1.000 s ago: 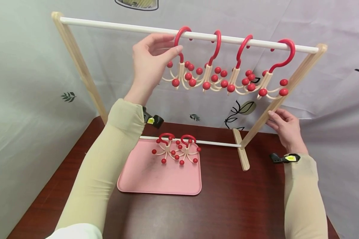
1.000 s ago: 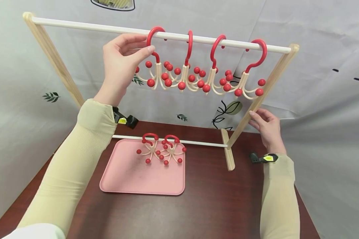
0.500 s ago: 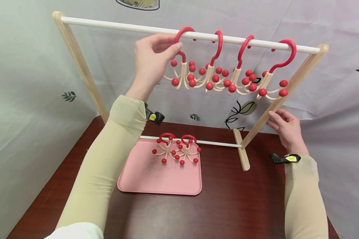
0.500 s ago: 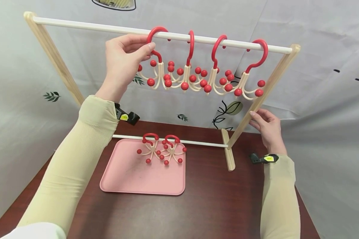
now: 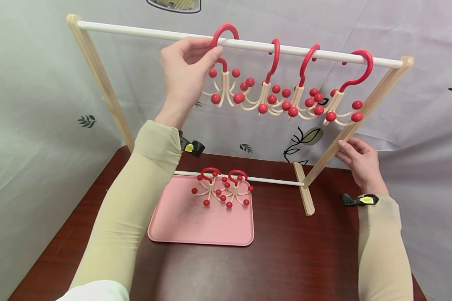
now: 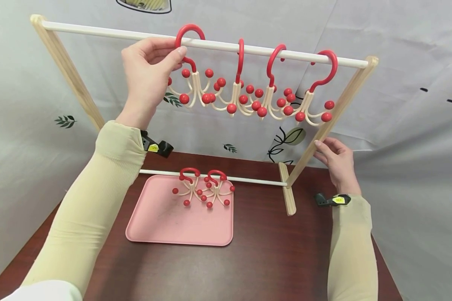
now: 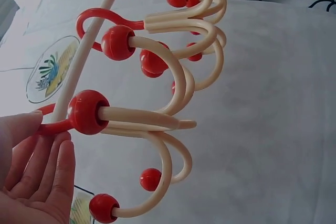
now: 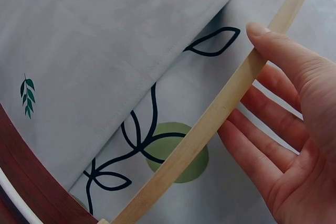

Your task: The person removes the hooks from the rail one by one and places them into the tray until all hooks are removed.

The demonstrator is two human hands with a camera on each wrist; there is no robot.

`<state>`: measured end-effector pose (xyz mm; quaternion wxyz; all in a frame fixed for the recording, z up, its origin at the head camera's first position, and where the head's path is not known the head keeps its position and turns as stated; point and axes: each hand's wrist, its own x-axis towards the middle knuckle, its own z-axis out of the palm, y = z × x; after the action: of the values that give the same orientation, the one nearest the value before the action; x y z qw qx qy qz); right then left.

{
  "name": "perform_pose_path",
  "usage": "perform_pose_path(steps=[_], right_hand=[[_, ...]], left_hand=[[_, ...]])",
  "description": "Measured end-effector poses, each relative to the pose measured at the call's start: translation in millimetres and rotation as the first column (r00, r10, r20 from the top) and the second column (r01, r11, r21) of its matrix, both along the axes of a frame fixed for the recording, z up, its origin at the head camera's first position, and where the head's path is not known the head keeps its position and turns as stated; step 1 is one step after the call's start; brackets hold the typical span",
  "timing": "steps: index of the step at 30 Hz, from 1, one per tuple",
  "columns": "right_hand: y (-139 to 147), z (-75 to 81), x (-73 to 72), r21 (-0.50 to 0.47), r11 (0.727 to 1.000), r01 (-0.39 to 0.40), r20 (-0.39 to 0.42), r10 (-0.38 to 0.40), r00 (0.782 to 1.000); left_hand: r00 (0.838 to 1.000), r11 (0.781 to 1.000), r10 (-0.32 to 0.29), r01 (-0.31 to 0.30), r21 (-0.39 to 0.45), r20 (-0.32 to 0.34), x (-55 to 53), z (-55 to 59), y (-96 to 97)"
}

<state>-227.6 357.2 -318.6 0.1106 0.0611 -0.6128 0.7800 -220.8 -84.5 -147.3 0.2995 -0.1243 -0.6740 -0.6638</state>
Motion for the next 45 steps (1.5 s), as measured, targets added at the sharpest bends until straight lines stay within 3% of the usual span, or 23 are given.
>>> perform_pose_path(steps=[7, 19, 26, 30, 37, 45], right_hand=[[0, -0.6, 0.6, 0.005, 1.0, 0.005, 0.009, -0.005, 1.0], [1, 0.0, 0.2, 0.006, 1.0, 0.008, 0.014, -0.008, 1.0], [0, 0.0, 0.0, 0.004, 1.0, 0.0, 0.011, 0.0, 1.0], [-1, -0.1, 0.1, 0.008, 1.0, 0.004, 0.011, -0.004, 1.0], [0, 0.5, -0.3, 0.002, 1.0, 0.002, 0.01, -0.002, 1.0], [1, -0.4, -2.5, -0.004, 1.0, 0.0, 0.005, 0.0, 1.0]], left_hand=[[0.999, 1.0, -0.006, 0.006, 0.016, -0.04, 12.9, 5.4, -3.8], [0.984, 0.999, 0.02, -0.014, 0.036, -0.176, 36.6, 0.5, -24.9], [0.991, 0.999, 0.038, -0.038, 0.001, -0.129, 52.9, -12.5, -37.9], [0.995, 0.999, 0.044, -0.045, -0.019, -0.086, 63.5, -29.0, -45.9], [0.999, 0.999, -0.015, 0.017, 0.038, -0.048, 65.4, -77.3, -67.3], [0.999, 0.995, 0.023, -0.021, -0.095, 0.025, 66.4, -126.3, -82.8]])
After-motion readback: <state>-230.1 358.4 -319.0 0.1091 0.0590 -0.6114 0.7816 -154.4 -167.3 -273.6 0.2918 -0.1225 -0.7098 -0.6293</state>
